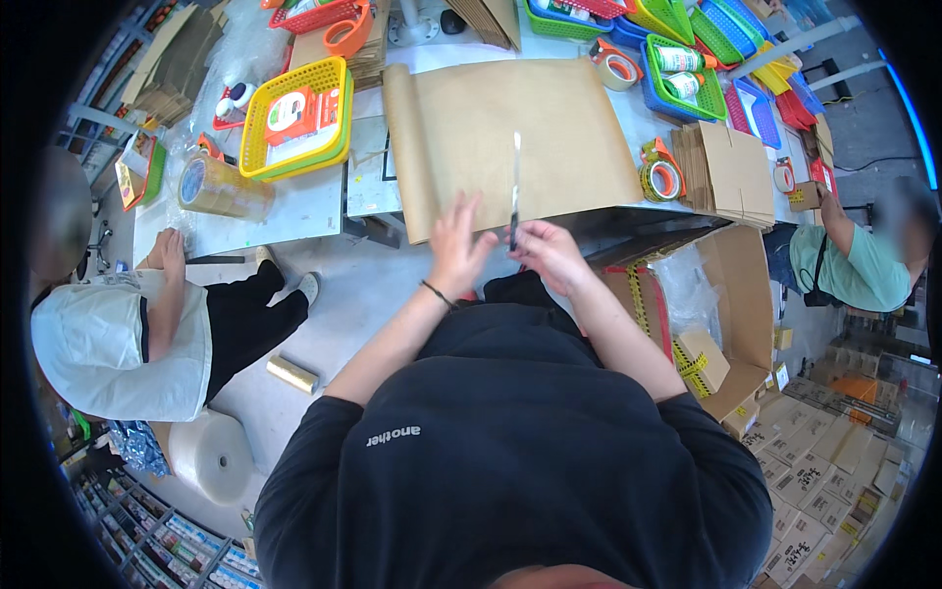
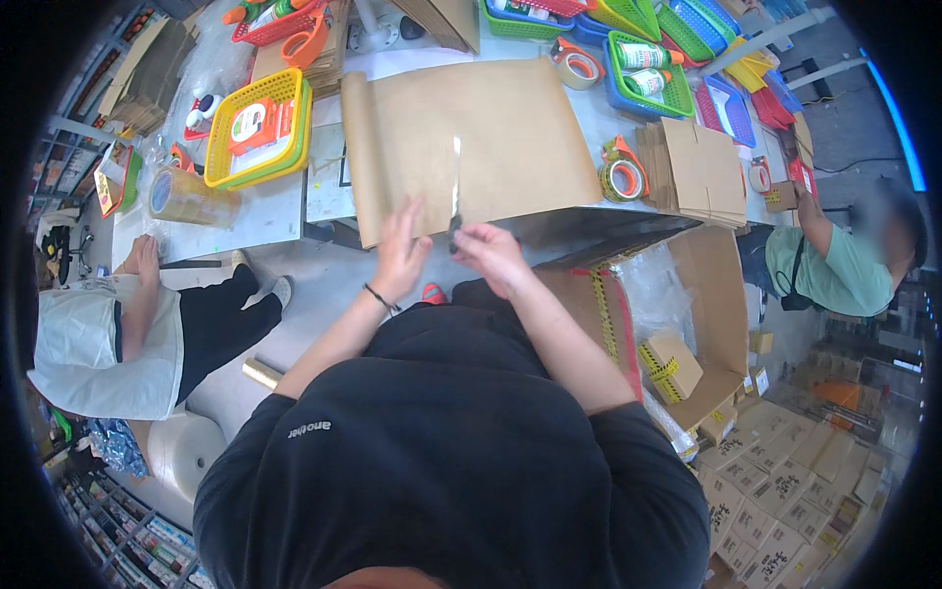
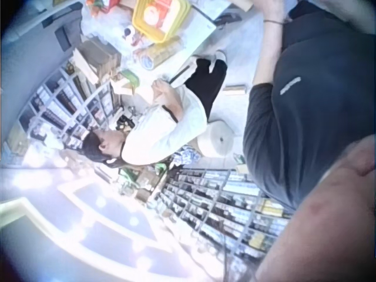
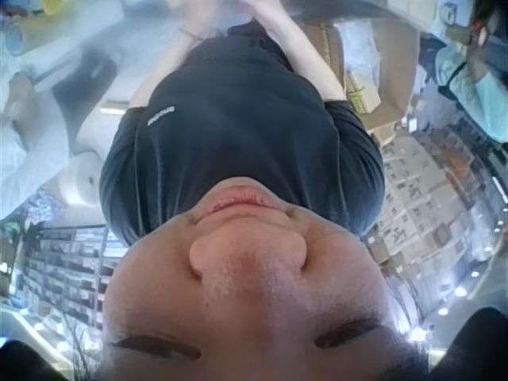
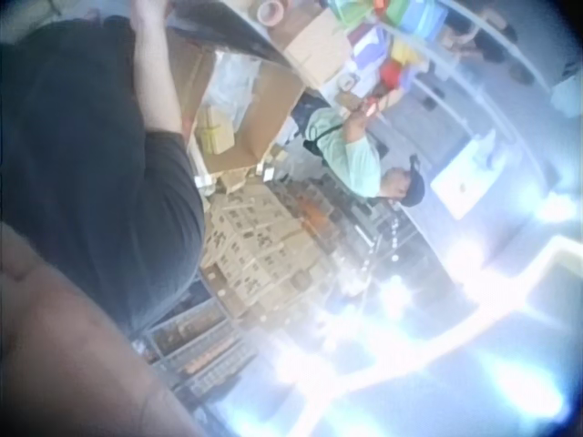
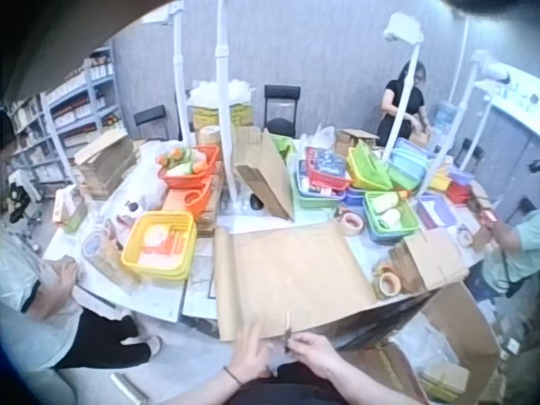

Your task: The person walks through a warehouse aisle carrying a green basket, places it on a table, then unrolls a large sheet of brown paper and cuts it into a rectangular piece using scissors. The cut piece remains on the table.

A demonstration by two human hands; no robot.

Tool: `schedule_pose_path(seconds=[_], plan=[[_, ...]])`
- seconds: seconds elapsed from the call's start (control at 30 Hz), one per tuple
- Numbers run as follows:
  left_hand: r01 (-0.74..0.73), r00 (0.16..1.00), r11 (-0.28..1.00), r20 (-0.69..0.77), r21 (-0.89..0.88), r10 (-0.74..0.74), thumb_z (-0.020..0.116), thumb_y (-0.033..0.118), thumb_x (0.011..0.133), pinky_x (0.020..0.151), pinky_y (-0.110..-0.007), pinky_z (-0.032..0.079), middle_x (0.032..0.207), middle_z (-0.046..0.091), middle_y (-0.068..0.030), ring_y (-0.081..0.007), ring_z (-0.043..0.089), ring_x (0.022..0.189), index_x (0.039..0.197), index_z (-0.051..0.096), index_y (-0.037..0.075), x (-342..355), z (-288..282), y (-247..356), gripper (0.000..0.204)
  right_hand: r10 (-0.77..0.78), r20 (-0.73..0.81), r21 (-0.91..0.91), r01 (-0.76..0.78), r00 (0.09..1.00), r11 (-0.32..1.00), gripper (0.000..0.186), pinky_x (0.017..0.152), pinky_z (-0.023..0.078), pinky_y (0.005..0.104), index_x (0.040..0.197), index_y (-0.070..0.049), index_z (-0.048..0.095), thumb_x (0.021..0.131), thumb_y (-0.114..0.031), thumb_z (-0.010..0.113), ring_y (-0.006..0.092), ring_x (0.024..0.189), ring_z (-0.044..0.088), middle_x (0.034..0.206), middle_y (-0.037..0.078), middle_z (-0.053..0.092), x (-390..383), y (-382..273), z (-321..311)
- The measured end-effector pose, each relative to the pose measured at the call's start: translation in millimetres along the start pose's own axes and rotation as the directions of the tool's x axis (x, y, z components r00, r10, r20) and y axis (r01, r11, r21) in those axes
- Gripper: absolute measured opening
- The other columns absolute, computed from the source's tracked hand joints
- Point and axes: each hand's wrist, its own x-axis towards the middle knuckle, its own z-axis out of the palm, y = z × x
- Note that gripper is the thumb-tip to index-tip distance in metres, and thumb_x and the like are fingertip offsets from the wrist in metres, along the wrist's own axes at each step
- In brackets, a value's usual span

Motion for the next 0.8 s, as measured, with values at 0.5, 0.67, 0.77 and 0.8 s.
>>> schedule_pose_path(seconds=[0.5, 0.67, 0.77, 0.8], plan=[[0.329, 0.944, 0.718, -0.218, 0.614, -0.247, 0.067, 0.057, 0.082, 0.100, -0.062, 0.035, 0.140, 0.046, -0.0199, -0.0359, 0.043, 0.130, 0.144, 0.042, 0.014, -24.8, -69.6, -66.5, 0.079, -0.695, -0.197, -0.979, -0.097, 0.692, 0.181, 0.065, 0.096, 0.046, 0.0441, 0.120, -0.003, 0.058, 0.072, -0.041, 0.081, 0.0346, 0.115, 0.054, 0.119, 0.015, 0.062, 98.5, -7.8, -87.9], [0.442, 0.895, 0.745, -0.309, 0.500, -0.323, 0.077, 0.050, 0.073, 0.091, -0.047, 0.048, 0.122, 0.053, -0.0223, -0.0384, 0.057, 0.108, 0.144, 0.034, 0.006, 15.0, -56.8, -71.2, 0.094, -0.722, -0.177, -0.984, -0.125, 0.669, 0.126, 0.060, 0.094, 0.047, 0.0442, 0.117, -0.005, 0.057, 0.072, -0.036, 0.081, 0.0333, 0.115, 0.054, 0.118, 0.013, 0.061, 95.9, -1.3, -81.5], [0.519, 0.854, 0.712, -0.327, 0.473, -0.405, 0.078, 0.044, 0.073, 0.091, -0.048, 0.048, 0.120, 0.054, -0.0247, -0.0393, 0.057, 0.108, 0.143, 0.032, 0.004, 29.1, -52.9, -84.0, 0.093, -0.743, -0.129, -0.992, -0.084, 0.657, 0.097, 0.059, 0.094, 0.047, 0.0453, 0.117, -0.006, 0.056, 0.071, -0.034, 0.081, 0.0335, 0.115, 0.054, 0.117, 0.013, 0.060, 94.9, 1.1, -85.5], [0.537, 0.843, 0.706, -0.330, 0.462, -0.426, 0.077, 0.042, 0.073, 0.091, -0.048, 0.048, 0.119, 0.054, -0.0259, -0.0400, 0.057, 0.108, 0.143, 0.032, 0.001, 28.7, -50.8, -90.1, 0.093, -0.740, -0.116, -0.993, -0.081, 0.663, 0.084, 0.059, 0.094, 0.047, 0.0454, 0.117, -0.006, 0.055, 0.072, -0.034, 0.081, 0.0336, 0.115, 0.054, 0.118, 0.013, 0.060, 94.7, 1.2, -88.6]])
